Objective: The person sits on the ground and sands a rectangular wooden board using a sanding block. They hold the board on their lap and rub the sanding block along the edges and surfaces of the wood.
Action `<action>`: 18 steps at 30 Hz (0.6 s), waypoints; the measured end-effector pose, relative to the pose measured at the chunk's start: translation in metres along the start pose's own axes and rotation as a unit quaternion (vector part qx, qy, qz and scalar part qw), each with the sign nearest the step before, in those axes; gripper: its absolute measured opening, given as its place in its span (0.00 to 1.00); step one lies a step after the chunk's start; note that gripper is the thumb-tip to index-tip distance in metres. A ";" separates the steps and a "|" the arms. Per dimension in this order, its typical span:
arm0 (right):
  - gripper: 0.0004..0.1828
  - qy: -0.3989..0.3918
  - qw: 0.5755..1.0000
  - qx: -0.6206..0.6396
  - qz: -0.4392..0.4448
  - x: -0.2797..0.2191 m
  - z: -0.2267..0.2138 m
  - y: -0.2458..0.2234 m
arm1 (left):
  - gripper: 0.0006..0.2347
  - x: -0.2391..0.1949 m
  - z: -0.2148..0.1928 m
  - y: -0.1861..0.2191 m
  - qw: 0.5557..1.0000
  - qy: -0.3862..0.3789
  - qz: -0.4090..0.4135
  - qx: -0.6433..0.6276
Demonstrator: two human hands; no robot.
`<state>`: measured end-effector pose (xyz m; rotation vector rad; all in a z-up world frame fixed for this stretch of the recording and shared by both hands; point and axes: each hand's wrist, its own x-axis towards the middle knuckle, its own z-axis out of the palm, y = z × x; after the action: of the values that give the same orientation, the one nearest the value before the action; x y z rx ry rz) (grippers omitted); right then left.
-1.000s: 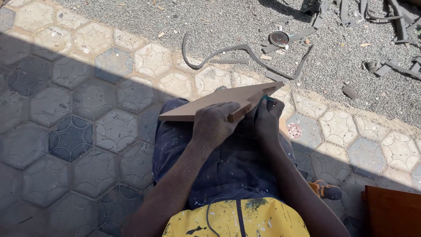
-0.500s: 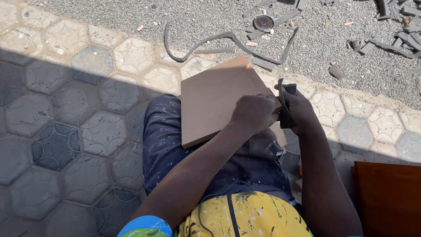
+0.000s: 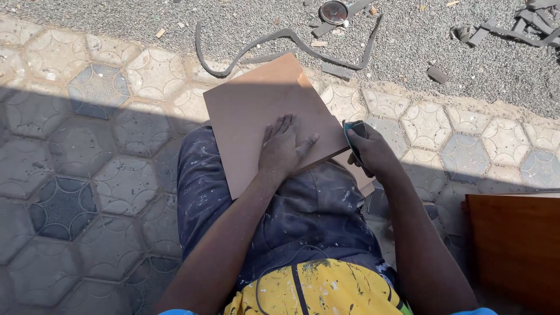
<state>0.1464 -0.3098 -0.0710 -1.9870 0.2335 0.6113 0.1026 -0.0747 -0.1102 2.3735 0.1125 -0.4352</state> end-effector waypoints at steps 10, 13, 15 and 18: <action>0.31 -0.007 0.930 -0.363 0.052 0.070 0.051 -0.042 | 0.40 -0.011 -0.024 0.029 0.996 -0.035 -0.043 0.073; 0.34 -0.032 0.954 -0.289 0.070 0.012 0.045 -0.051 | 0.40 -0.012 -0.031 0.023 0.996 -0.038 -0.056 0.058; 0.38 -0.033 0.967 -0.210 0.138 -0.038 0.036 -0.045 | 0.40 -0.013 -0.034 0.020 0.995 -0.055 -0.070 0.051; 0.38 -0.037 0.977 -0.189 0.093 -0.003 0.047 -0.052 | 0.40 -0.013 -0.026 0.012 0.995 -0.054 -0.061 0.061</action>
<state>0.1499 -0.2447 -0.0465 -2.3188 0.2761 0.9018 0.0997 -0.0654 -0.0801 2.4654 0.1876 -0.6446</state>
